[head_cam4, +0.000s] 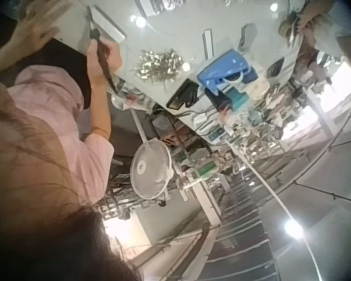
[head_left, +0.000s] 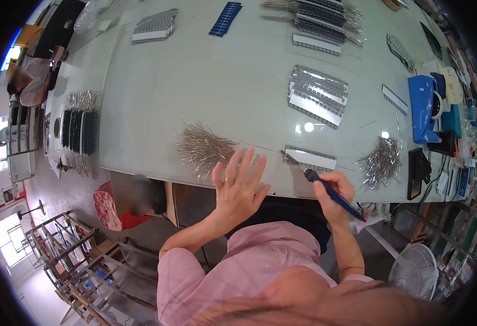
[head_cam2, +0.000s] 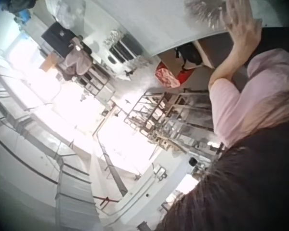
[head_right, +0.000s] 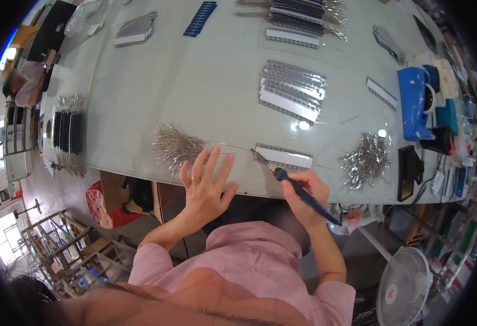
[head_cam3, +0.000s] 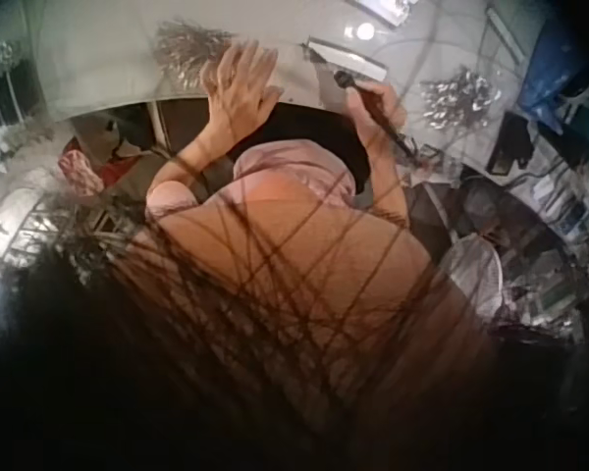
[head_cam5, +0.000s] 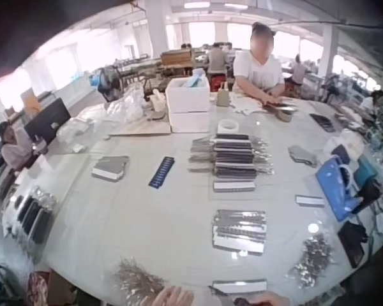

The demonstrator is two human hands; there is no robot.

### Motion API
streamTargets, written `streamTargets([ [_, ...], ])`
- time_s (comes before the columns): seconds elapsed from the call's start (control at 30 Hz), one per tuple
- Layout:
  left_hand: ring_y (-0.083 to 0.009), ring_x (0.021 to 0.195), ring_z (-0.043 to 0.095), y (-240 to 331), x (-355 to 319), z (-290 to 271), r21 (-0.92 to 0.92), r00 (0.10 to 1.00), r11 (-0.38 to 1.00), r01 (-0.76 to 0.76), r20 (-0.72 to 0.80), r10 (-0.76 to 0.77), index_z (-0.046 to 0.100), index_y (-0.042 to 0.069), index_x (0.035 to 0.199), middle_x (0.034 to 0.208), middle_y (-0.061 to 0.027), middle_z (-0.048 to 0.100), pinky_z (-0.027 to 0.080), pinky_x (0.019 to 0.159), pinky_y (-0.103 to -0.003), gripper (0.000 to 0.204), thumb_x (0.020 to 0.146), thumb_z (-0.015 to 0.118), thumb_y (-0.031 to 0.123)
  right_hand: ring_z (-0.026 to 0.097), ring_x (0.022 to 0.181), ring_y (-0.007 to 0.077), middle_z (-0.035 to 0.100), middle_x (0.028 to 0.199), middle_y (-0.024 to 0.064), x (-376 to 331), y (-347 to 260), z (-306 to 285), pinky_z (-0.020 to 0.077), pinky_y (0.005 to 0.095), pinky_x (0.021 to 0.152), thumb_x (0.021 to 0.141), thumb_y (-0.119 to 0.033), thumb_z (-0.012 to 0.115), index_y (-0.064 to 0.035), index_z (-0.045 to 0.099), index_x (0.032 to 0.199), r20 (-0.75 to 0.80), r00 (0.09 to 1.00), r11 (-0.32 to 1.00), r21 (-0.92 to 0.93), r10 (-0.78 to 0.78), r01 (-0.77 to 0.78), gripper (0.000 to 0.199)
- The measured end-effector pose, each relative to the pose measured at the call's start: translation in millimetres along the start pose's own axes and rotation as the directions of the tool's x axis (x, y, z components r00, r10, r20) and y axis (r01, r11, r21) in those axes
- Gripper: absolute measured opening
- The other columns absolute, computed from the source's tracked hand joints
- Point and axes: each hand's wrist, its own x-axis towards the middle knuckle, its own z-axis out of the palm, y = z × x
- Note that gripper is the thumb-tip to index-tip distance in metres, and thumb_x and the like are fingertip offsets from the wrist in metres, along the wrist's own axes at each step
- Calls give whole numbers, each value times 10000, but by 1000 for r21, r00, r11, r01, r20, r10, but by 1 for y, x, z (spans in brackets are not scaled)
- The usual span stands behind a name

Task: Soldering metal pins onto component strips at a workbench.

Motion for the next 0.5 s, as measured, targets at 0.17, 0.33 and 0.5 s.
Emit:
streamTargets([
  [0.17,-307,1359,331,20,5,9,-108,996,990,-90,19,93,500,119,1366,1462,-129,389,172,1087,-531,624,826,657,390,585,682,115,557,876,68,-15,11,-18,483,227,631,858,-17,642,-6,517,976,-281,958,946,295,-52,138,172],
  [0.33,-321,1376,311,47,29,25,-204,978,959,-196,30,206,459,94,1390,1481,-150,352,210,1074,-560,741,793,674,477,577,689,99,579,841,48,-20,21,-36,470,214,630,868,-17,637,3,548,996,-387,922,961,258,9,99,158],
  [0.5,-328,1402,267,58,42,37,-215,955,943,-253,102,279,424,66,1407,1497,-164,321,188,1080,-576,853,763,661,574,571,669,79,592,807,31,-33,28,-49,460,196,618,864,-26,648,0,577,977,-482,872,961,269,83,57,136],
])
